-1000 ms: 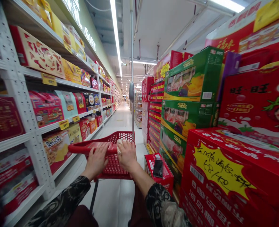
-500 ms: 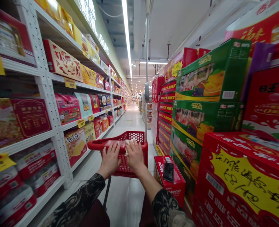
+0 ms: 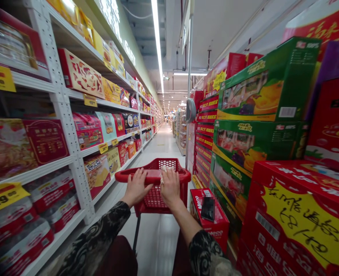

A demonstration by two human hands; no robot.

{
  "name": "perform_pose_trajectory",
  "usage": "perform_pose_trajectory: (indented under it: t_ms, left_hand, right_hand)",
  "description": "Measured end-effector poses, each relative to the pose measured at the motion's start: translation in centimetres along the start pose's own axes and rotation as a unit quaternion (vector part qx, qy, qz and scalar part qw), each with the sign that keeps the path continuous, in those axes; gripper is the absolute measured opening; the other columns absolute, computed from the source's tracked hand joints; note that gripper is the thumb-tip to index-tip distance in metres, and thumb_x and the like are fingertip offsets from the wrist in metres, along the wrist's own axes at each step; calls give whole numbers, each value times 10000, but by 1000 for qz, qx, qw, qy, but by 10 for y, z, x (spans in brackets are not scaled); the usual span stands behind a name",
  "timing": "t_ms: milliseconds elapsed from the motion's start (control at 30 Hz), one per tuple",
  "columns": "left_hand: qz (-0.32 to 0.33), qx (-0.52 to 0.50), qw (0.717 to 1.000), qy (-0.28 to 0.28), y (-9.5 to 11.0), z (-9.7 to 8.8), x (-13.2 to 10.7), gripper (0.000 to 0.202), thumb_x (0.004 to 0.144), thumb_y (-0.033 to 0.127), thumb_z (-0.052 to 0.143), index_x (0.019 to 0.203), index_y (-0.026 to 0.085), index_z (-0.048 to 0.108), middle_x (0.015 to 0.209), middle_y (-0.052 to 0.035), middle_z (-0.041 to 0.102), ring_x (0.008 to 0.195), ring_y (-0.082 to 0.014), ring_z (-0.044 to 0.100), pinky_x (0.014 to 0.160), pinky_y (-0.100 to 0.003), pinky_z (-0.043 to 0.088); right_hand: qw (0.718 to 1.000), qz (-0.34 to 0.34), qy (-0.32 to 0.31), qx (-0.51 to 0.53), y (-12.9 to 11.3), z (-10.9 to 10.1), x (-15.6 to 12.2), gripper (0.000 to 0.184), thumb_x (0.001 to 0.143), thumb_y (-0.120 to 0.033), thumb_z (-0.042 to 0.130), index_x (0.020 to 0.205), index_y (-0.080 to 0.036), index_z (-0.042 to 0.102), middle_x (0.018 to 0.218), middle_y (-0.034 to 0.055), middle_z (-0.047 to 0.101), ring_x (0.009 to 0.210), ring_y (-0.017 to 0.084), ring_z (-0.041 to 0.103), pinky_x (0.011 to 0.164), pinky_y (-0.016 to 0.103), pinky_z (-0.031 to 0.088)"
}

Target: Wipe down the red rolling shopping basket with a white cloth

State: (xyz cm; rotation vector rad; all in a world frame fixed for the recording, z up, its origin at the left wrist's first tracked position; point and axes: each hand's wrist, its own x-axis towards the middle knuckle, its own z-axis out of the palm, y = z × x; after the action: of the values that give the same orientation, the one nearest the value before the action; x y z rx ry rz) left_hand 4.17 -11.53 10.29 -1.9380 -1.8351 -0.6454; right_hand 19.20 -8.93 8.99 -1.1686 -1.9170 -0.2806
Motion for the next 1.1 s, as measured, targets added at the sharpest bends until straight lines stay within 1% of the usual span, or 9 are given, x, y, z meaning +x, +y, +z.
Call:
perform_pose_trajectory:
  t_ms: [200,300,400,567,667,767,833,933,1100]
  left_hand:
    - [0,20,999,-31,-18,-3,6,543,829,422,422,1286,129,416,1378,-156,406,1284,-267,348,1033,-471,277]
    - [-2,28,999,-27,-10,-6,2,537,834,421,413,1287,133,418,1376,-145,413,1280,-269,354,1021,-492,287]
    - [-12,25,1000,-13,1,-6,-3,539,830,404,411,1280,109,427,1368,-157,419,1279,-284,352,1025,-533,257]
    - [-15,-36,999,10,10,-13,-3,508,827,231,373,1320,111,368,1368,-155,419,1262,-263,383,1044,-574,189]
    - [42,-84,994,51,17,-21,2,485,860,209,309,1341,158,335,1398,-134,382,1290,-217,348,1063,-552,165]
    - [119,-105,987,14,26,-24,10,448,888,269,286,1323,193,359,1391,-113,400,1294,-205,340,1061,-567,147]
    - [143,-100,985,-16,32,-21,14,436,876,347,337,1286,212,405,1368,-103,434,1270,-231,373,1047,-610,125]
    - [145,-68,987,8,41,-12,18,485,809,420,460,1236,190,450,1346,-128,452,1257,-279,377,1039,-640,95]
    - [194,-46,979,44,48,0,25,445,831,297,432,1259,175,424,1358,-117,441,1285,-270,337,1060,-580,143]
  right_hand:
    - [998,-46,-33,7,5,3,-1,484,794,-131,426,1273,-183,474,1366,77,427,1283,238,294,1071,459,138]
    - [1000,-17,-16,-2,8,-3,-1,481,795,-115,405,1265,-180,482,1354,81,442,1275,242,305,1069,485,119]
    - [1000,12,-2,1,-7,-3,1,490,796,-145,413,1284,-138,459,1374,106,410,1292,267,269,1062,491,146]
    - [997,-25,-34,65,-28,-1,9,624,750,-224,477,1353,-122,352,1408,132,350,1316,291,232,1068,499,153]
    - [991,-28,-50,125,-14,-5,9,620,794,-215,380,1394,-133,250,1409,124,351,1304,249,286,1051,487,221]
    - [985,-27,-31,167,9,-7,4,626,802,-175,319,1411,-136,181,1373,117,409,1258,207,373,1031,444,284]
    - [988,-16,5,156,21,-6,1,608,801,-162,318,1400,-136,216,1342,117,447,1230,204,407,1028,439,284]
    - [994,3,45,95,34,-2,-3,515,823,-172,328,1334,-122,360,1275,128,512,1181,219,448,1039,475,228]
    - [993,-11,53,107,41,2,3,396,869,-208,322,1216,-149,503,1057,75,649,994,175,558,986,398,281]
